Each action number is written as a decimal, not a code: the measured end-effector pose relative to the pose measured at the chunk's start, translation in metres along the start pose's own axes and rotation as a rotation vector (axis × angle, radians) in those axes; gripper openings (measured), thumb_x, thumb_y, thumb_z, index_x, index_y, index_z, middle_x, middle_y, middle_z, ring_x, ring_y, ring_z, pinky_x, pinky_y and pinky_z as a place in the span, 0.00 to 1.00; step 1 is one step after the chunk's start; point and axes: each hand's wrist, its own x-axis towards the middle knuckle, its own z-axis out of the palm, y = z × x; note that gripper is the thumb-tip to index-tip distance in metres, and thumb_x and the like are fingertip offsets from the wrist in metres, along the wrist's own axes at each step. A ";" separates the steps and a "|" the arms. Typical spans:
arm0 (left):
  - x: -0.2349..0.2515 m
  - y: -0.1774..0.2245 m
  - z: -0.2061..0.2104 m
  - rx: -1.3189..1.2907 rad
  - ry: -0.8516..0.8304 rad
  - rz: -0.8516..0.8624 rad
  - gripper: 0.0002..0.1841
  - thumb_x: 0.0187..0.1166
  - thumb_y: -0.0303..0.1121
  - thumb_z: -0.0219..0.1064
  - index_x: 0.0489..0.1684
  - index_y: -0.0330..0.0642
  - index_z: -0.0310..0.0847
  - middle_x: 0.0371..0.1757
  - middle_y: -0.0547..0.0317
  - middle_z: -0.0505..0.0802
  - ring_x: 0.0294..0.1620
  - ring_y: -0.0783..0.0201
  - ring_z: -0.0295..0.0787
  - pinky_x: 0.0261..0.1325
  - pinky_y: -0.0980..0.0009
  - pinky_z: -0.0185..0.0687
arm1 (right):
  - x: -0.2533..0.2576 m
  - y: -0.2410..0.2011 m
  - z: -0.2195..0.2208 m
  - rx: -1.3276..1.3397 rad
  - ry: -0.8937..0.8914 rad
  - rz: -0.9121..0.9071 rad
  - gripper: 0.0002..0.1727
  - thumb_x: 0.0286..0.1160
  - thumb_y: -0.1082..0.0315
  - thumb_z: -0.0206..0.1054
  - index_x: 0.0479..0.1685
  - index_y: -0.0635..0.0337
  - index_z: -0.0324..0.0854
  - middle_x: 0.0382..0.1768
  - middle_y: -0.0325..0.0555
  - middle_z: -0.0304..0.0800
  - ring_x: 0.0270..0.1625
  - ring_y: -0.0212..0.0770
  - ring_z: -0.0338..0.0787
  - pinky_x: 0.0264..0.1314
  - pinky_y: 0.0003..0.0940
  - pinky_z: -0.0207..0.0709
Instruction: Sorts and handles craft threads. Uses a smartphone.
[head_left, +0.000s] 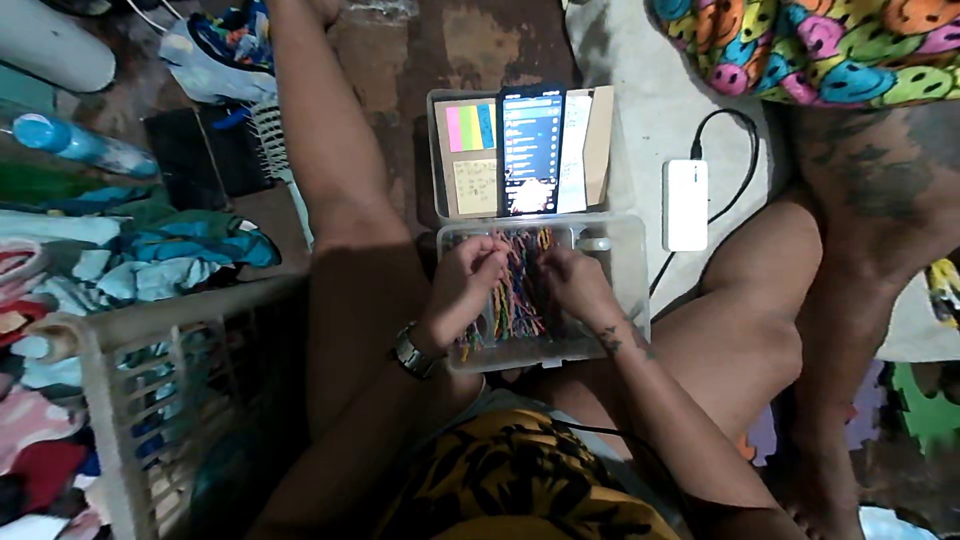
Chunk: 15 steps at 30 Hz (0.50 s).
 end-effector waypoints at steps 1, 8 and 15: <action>0.000 -0.001 0.000 -0.014 0.002 0.012 0.08 0.88 0.29 0.59 0.55 0.39 0.81 0.42 0.58 0.89 0.38 0.70 0.87 0.44 0.72 0.86 | 0.001 -0.002 0.002 0.001 -0.015 -0.013 0.11 0.83 0.71 0.64 0.55 0.67 0.86 0.50 0.61 0.91 0.53 0.57 0.91 0.61 0.58 0.82; 0.001 -0.001 0.001 -0.116 0.009 0.011 0.05 0.87 0.27 0.60 0.50 0.36 0.80 0.41 0.58 0.89 0.38 0.70 0.87 0.44 0.73 0.85 | 0.016 -0.018 0.023 -0.144 -0.031 -0.074 0.15 0.83 0.64 0.66 0.61 0.62 0.85 0.54 0.61 0.90 0.57 0.62 0.90 0.60 0.64 0.81; 0.005 -0.005 0.000 -0.126 0.002 0.046 0.05 0.85 0.27 0.63 0.51 0.37 0.80 0.39 0.60 0.89 0.34 0.72 0.86 0.40 0.75 0.85 | 0.019 -0.012 0.013 0.094 0.004 -0.073 0.08 0.78 0.70 0.69 0.47 0.64 0.88 0.50 0.59 0.88 0.53 0.56 0.88 0.58 0.59 0.81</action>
